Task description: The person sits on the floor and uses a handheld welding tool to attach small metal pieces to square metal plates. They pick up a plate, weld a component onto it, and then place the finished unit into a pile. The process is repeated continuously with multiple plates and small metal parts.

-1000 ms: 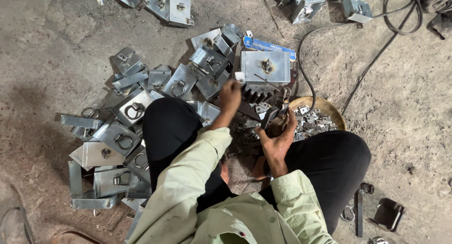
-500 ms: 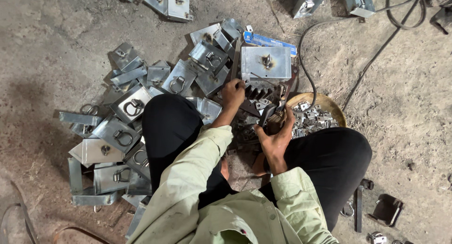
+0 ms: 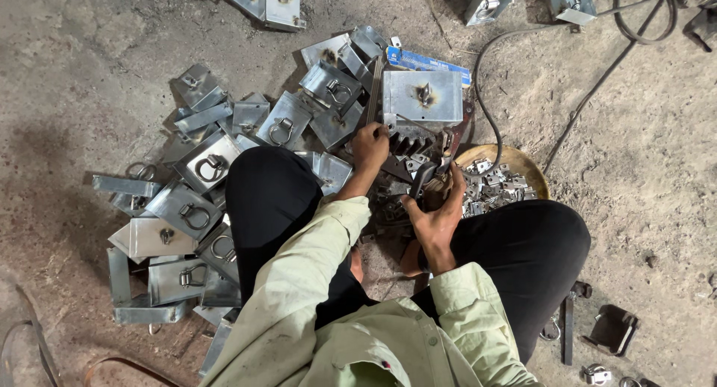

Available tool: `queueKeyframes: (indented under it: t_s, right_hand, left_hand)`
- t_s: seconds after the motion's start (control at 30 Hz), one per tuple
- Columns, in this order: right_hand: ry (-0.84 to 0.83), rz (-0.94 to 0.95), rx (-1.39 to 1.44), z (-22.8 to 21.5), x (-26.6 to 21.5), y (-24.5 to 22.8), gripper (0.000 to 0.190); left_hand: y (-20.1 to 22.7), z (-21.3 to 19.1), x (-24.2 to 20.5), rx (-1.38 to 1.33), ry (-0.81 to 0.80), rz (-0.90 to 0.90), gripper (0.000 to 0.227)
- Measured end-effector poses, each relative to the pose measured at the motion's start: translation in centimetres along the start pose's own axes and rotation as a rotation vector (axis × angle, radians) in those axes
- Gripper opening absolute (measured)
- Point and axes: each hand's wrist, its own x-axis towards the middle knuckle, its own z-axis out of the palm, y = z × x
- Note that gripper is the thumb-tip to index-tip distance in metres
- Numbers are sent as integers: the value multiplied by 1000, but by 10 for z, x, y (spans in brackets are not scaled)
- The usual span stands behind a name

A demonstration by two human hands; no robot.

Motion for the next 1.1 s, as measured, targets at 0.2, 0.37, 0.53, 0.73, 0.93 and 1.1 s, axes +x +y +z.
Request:
queueKeyframes:
  t_s: [0.2, 0.37, 0.53, 0.73, 0.93, 1.1]
  right_hand:
    - [2, 15, -6, 0, 0, 2, 103]
    - [-8, 25, 31, 2, -1, 1, 102]
    - [-11, 106, 145, 3, -2, 2, 98]
    - [-14, 182, 150, 3, 0, -1, 100]
    - [-38, 30, 146, 1, 0, 3, 101]
    - [-12, 52, 332, 3, -2, 8, 96]
  left_hand:
    - [-2, 1, 0, 10, 13, 0, 26]
    - [-8, 4, 1, 53, 36, 42, 28]
    - [-10, 8, 4, 132, 2, -1, 30]
    - [-15, 11, 10, 229, -42, -39, 34]
    - [-10, 5, 7, 191, -45, -56, 36]
    - [-5, 4, 3, 216, -22, -56, 35]
